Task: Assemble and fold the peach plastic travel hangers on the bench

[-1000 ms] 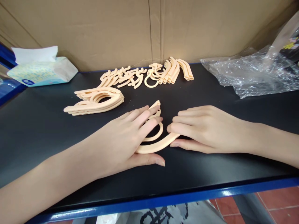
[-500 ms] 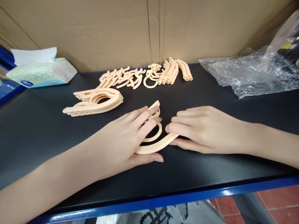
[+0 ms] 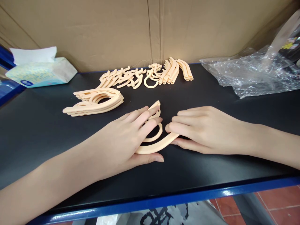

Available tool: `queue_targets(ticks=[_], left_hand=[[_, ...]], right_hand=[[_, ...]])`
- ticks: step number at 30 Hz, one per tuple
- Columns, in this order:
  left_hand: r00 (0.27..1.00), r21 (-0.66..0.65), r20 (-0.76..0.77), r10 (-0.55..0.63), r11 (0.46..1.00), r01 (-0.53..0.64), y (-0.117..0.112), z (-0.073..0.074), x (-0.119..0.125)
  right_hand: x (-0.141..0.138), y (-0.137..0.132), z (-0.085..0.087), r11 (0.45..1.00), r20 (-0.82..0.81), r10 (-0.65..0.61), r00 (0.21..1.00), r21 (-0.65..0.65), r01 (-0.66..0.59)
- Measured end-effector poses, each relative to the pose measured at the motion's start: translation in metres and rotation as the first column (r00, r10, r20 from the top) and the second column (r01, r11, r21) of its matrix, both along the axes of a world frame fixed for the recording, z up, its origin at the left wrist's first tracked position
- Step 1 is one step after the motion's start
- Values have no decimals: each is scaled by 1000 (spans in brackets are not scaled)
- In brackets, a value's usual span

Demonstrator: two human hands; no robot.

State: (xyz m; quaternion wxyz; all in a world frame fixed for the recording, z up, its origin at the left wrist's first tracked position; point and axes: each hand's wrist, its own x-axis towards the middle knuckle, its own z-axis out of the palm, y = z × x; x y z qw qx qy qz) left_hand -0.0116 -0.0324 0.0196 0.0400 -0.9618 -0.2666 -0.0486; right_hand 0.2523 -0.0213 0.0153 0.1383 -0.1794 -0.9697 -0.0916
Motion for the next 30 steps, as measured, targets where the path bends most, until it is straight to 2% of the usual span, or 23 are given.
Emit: queue_targets(ticks=[11, 30], left_hand=[[1000, -35, -16, 20, 999, -21, 0, 0, 1], [1000, -9, 5, -3, 1000, 3, 0, 0, 1]], right_hand=[[0, 0, 1, 1000, 14, -1, 1000, -11, 1], [0, -1, 2, 1000, 24, 8, 1000, -3, -8]])
